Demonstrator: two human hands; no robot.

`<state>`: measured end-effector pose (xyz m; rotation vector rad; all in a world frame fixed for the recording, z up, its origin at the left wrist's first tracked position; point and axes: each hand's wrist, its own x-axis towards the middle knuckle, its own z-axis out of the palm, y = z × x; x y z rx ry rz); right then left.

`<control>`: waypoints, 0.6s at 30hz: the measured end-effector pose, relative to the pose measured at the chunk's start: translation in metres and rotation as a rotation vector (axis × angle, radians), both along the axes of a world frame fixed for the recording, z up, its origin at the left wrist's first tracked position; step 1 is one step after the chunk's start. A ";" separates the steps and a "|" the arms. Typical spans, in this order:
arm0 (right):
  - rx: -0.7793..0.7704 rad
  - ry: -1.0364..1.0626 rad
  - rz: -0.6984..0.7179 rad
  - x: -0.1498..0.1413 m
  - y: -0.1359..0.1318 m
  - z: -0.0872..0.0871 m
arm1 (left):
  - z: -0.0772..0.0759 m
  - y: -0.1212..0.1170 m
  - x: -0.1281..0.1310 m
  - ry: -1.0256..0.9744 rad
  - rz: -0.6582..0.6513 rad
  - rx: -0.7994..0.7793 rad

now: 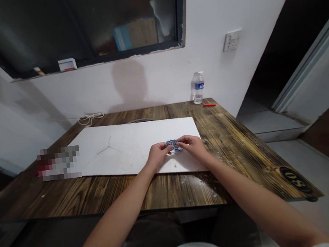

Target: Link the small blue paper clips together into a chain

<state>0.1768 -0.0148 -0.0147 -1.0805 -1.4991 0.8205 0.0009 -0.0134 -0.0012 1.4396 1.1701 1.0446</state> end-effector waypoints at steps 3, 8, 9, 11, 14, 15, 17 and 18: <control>0.015 0.022 -0.030 0.001 0.002 0.000 | 0.002 0.000 0.000 -0.014 0.023 -0.008; 0.104 -0.012 -0.143 0.007 0.005 0.000 | -0.002 0.004 -0.003 -0.035 0.110 -0.002; 0.148 -0.064 -0.164 0.009 0.005 0.000 | -0.003 0.005 -0.004 -0.036 0.124 0.008; 0.241 -0.235 -0.180 0.013 0.006 0.001 | -0.004 0.006 -0.005 -0.030 0.142 0.028; 0.288 -0.559 -0.111 0.018 0.005 0.002 | -0.004 0.007 -0.006 -0.009 0.151 0.039; 0.278 -0.636 -0.074 0.019 0.005 0.002 | -0.004 0.006 -0.006 -0.005 0.155 0.043; 0.251 -0.721 -0.004 0.020 0.005 0.001 | -0.003 0.005 -0.005 0.002 0.162 0.058; 0.240 -0.736 0.019 0.021 0.005 0.001 | -0.003 0.005 -0.005 0.005 0.167 0.065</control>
